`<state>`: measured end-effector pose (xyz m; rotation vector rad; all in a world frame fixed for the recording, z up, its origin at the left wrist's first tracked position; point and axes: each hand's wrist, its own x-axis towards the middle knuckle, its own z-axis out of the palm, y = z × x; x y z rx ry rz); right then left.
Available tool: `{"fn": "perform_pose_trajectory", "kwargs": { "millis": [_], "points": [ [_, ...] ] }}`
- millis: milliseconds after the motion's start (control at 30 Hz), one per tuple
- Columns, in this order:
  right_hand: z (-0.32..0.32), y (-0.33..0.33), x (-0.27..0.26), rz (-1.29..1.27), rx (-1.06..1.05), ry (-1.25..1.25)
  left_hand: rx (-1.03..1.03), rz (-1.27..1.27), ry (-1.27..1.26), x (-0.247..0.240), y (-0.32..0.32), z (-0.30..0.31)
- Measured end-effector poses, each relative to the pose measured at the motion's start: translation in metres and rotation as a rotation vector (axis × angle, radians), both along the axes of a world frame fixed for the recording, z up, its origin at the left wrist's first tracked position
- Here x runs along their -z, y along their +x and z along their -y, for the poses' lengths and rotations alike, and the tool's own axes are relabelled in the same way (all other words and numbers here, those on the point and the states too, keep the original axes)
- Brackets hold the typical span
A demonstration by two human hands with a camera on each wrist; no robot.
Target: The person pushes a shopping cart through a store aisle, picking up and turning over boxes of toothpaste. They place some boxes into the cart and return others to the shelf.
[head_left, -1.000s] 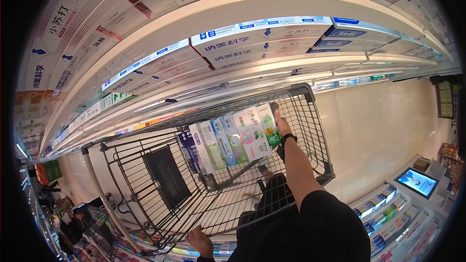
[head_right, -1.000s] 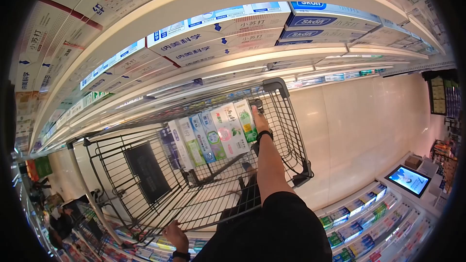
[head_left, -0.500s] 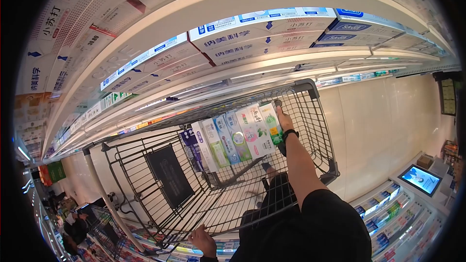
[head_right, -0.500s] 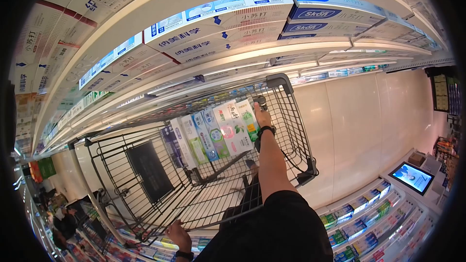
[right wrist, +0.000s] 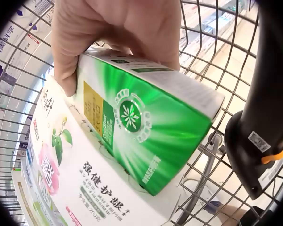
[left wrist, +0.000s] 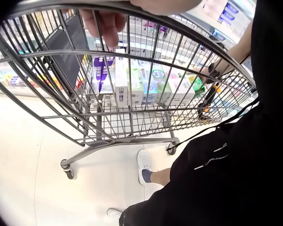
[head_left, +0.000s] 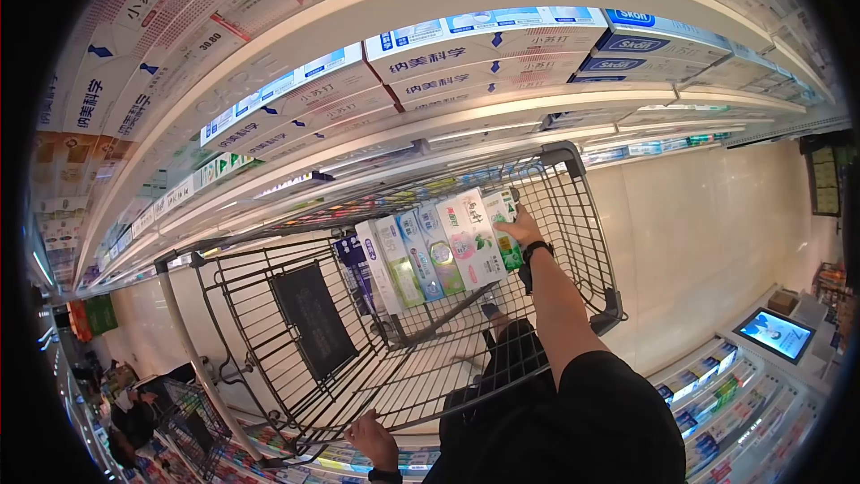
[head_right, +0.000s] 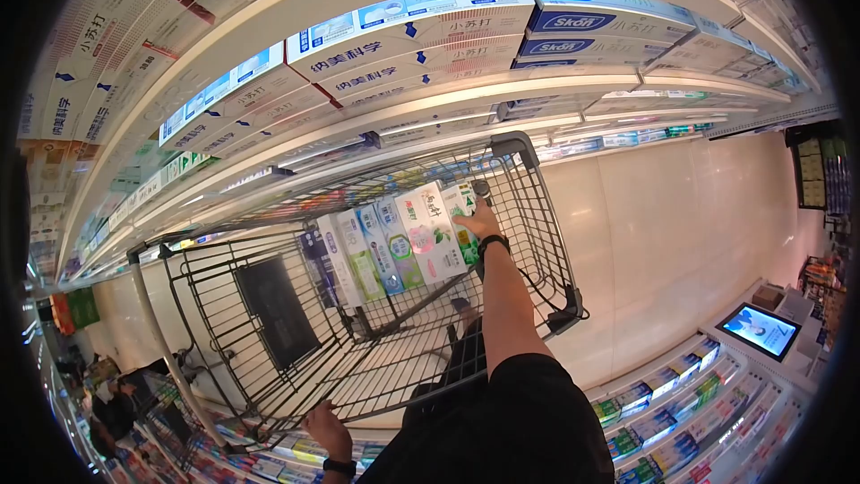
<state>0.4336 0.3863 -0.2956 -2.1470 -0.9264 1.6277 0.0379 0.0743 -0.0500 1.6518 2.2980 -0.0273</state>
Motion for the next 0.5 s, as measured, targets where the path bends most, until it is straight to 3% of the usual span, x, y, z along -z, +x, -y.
{"fn": "perform_pose_trajectory", "kwargs": {
  "millis": [100, 267, 500],
  "points": [
    [-0.003, -0.004, -0.002, 0.126, -0.076, 0.170, 0.009, -0.010, 0.018, 0.000, 0.001, 0.001],
    [-0.007, -0.016, -0.047, 0.109, -0.258, 0.370, -0.011, 0.025, 0.071, 0.006, -0.004, 0.005],
    [0.001, -0.077, -0.187, 0.089, -0.505, 0.694, -0.078, 0.357, 0.218, -0.016, -0.011, 0.001]
  ]
}}
